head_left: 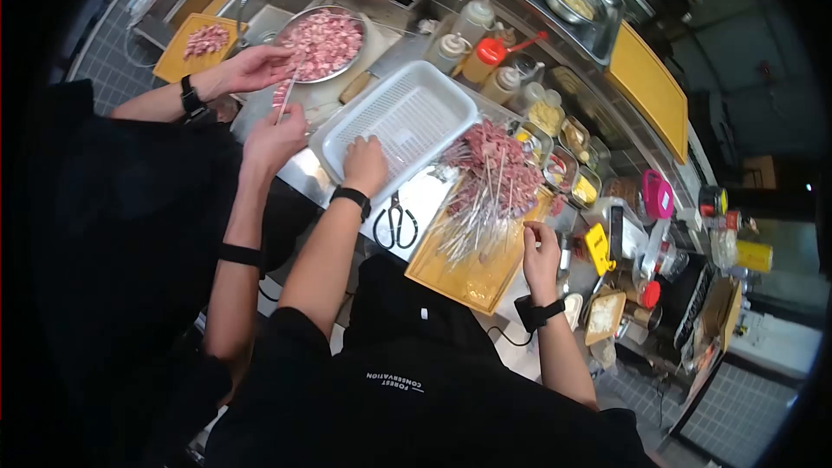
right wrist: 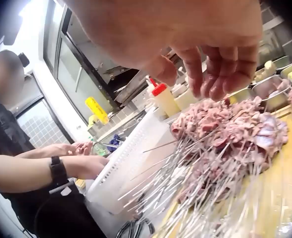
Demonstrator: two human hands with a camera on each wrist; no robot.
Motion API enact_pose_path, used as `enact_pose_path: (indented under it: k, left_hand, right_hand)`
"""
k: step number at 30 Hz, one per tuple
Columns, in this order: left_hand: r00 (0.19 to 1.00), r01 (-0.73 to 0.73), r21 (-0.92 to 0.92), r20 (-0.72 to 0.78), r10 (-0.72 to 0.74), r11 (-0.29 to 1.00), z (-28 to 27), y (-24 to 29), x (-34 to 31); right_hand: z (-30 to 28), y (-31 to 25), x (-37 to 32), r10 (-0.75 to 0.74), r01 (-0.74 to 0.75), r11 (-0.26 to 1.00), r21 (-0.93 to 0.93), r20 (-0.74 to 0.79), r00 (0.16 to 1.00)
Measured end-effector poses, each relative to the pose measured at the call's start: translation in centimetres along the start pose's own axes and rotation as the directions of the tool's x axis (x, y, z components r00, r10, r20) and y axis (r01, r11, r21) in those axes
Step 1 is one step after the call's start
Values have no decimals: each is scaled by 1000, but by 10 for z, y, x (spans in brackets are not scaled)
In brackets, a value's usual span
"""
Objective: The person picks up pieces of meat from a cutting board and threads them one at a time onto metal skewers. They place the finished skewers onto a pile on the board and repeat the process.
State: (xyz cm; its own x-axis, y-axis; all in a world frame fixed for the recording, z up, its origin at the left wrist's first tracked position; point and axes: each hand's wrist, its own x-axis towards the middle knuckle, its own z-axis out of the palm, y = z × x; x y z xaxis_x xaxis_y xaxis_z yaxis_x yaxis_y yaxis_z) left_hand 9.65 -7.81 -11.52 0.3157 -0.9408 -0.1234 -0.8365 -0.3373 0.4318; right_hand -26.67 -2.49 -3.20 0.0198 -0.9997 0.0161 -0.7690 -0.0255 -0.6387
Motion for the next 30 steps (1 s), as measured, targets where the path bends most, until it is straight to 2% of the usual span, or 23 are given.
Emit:
enact_pose_path:
  k: [3,5,7,8,10,13,15,18,20,21,23,24,25,26,27,28,30]
  left_hand:
    - [1000,8,-79,5,-7,997,38,-32,28]
    - [970,38,-48,243,-25,998,6,-21,33]
    - [979,-99,25,183,93,995,11,-38,36]
    - [970,-136,23,207,129,990,10,-38,33]
    - [995,-90,189,61,79,978,1,-35,26]
    - [992,-119,234,73,104,965,8,-41,27]
    - [982,-156,243,147,123,957,12,-43,35]
    - [972,-101,176,229,59,979,17,-48,42]
    - [959,-233,135,198,204,963,32,-67,53]
    - [957,-235,142,206,204,962,29,-67,53]
    - [936,-98,-60,335,112,993,21,-64,60]
    - [940,-90,-44,326,99,995,20,-63,62]
    - [951,-20,-114,305,54,993,18,-62,62]
    - [959,48,-187,285,8,981,15,-62,61]
    - [963,62,-177,269,-13,982,8,-58,58]
    - [949,111,-216,312,-39,970,2,-54,55]
    - [937,169,-267,342,-70,949,1,-57,60]
  right_hand:
    - [-31,7,-39,106,-111,993,-45,-96,990]
    - [-46,27,-64,175,-188,973,-134,-102,979]
    - [-55,50,-98,242,-269,949,-165,-164,956]
    - [-59,58,-117,306,-338,927,-161,-192,932]
    - [-64,78,-159,414,-459,870,-178,-241,878]
    - [-56,106,-228,585,-627,764,-154,-245,773]
    - [-34,130,-280,630,-680,720,-141,-279,725]
    - [-7,142,-343,806,-825,550,-128,-178,565]
    - [5,140,-373,846,-856,500,-133,-134,515]
    - [7,136,-381,852,-860,493,-132,-128,508]
    - [12,130,-390,860,-870,479,-115,-138,492]
    - [16,137,-395,859,-869,486,-92,-134,494]
    - [17,142,-396,871,-878,476,-46,-113,478]
    - [20,147,-395,863,-868,496,-7,-104,494]
    - [18,146,-391,855,-857,514,30,-101,509]
    - [14,141,-382,862,-859,506,79,-69,502]
    - [8,142,-365,828,-823,560,93,-54,557]
